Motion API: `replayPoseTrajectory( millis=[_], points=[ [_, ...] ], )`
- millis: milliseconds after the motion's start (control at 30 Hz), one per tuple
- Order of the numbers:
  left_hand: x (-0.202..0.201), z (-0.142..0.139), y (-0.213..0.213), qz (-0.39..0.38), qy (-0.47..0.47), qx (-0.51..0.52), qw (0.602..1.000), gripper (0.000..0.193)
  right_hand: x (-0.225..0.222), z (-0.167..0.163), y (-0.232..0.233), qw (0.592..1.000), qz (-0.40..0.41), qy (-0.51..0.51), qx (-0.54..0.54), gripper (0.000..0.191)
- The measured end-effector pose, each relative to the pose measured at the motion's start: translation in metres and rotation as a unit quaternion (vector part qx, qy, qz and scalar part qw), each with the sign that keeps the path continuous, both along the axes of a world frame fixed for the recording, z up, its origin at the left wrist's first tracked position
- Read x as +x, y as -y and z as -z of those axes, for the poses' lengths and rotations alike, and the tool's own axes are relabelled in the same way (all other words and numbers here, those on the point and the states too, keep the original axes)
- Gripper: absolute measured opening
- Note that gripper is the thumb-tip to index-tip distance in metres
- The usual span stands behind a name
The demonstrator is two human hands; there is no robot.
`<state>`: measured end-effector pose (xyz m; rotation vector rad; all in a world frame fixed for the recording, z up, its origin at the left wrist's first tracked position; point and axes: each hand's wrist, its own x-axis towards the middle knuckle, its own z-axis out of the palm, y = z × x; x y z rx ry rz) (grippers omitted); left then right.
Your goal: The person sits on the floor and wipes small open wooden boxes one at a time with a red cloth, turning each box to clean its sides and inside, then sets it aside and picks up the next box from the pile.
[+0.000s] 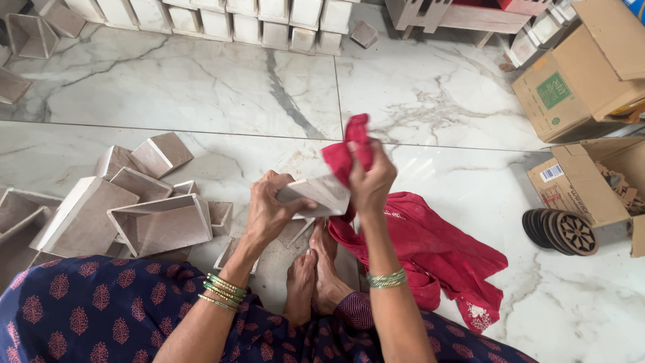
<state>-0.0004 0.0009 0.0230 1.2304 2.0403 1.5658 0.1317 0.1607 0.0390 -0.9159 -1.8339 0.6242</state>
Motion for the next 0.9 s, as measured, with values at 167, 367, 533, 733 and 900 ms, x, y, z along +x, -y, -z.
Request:
replayPoseTrajectory(
  millis=[167,367,533,733,900],
  points=[
    [0.004,-0.005,-0.003,0.09,0.138,0.115,0.98,0.031,0.021,0.032,-0.026,0.909,-0.148,-0.302,-0.248,0.026],
    [0.009,-0.013,0.003,0.144,0.135,0.063,0.978,0.044,0.006,0.046,-0.015,0.864,-0.182,-0.365,-0.297,0.027],
    [0.014,-0.044,0.013,0.158,-0.172,0.089,0.968,0.097,0.016,0.016,-0.004,0.938,-0.177,-0.271,-0.125,0.042],
    [0.038,-0.054,0.009,0.14,-0.07,-0.118,0.981,0.094,0.025,-0.026,0.018,0.993,-0.033,0.037,0.104,0.035],
    [0.026,-0.055,0.01,0.173,-0.009,-0.085,0.981,0.084,0.02,-0.057,0.038,0.968,0.027,0.105,0.228,0.031]
  ],
)
